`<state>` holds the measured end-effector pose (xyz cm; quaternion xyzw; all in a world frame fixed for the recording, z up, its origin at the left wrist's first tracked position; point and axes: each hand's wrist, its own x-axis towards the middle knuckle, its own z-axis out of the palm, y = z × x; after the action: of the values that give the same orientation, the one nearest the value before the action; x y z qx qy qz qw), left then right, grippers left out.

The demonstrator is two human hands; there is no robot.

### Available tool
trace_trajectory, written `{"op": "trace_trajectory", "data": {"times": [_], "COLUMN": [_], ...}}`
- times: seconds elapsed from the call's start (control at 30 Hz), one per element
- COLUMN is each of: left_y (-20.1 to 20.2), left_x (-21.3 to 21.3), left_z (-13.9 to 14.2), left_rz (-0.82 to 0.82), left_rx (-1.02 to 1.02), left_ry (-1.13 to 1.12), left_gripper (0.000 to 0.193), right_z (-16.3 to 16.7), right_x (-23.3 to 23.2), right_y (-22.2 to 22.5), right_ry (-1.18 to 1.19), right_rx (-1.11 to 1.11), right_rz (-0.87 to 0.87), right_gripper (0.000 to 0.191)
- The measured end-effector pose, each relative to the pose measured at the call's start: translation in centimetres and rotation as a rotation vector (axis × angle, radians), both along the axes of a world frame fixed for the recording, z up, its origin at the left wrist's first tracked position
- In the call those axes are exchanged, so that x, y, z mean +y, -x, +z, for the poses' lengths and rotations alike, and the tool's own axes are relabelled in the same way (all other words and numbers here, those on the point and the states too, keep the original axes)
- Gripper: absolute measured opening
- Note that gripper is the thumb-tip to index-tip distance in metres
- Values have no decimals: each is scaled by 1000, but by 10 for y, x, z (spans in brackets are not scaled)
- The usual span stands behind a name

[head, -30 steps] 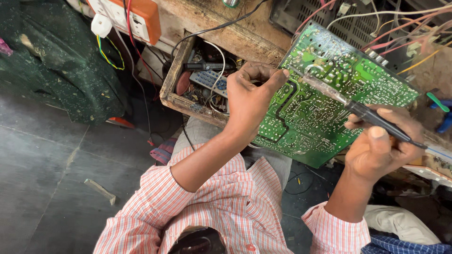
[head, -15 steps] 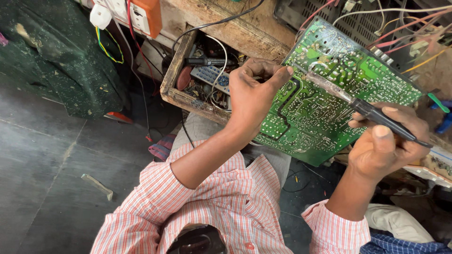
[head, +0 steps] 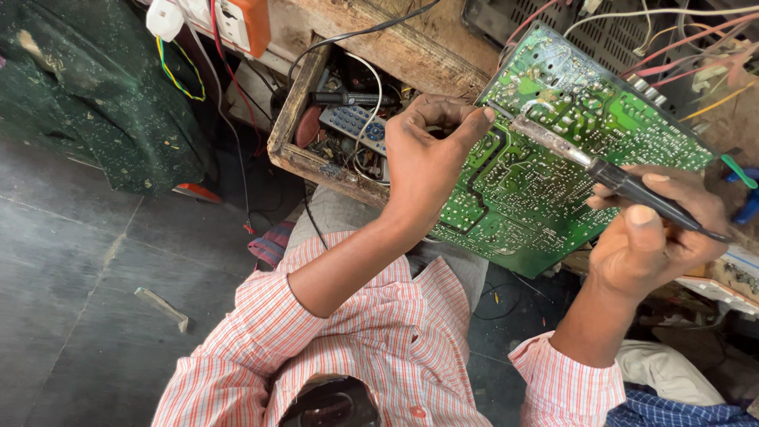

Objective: The person works on a green circuit board, using a soldering iron and solder wire to attach components. They handle wires and small parts, then flip the board to inspect the other side and continue soldering.

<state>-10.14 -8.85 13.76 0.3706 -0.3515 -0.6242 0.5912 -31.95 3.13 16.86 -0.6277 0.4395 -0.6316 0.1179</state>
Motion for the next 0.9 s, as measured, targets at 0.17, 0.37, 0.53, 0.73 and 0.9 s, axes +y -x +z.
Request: {"op": "trace_trajectory", "data": {"times": [0.17,0.37,0.53,0.73,0.9], "left_y": [-1,1,1,-1,-4], "left_x": [1,-2,-2,0,1], "left_z": [1,-1,-1,1,2], "left_rz": [0,-21,-25,-1,-7], "left_rx": [-27,6,4,-30,-43], "left_ry": [18,-8,-13,18,17], "left_gripper": [24,23,23,23,23], "right_z": [3,4,4,5,7], "right_x": [-1,-1,-1,-3,-4], "right_y": [2,4,4,8,15], "right_ry": [11,-2,-7,-4,-19], "right_rx": [53,67,63,79,106], "right_rz": [1,5,20,23,47], "right_gripper": [25,26,26,27,26]}}
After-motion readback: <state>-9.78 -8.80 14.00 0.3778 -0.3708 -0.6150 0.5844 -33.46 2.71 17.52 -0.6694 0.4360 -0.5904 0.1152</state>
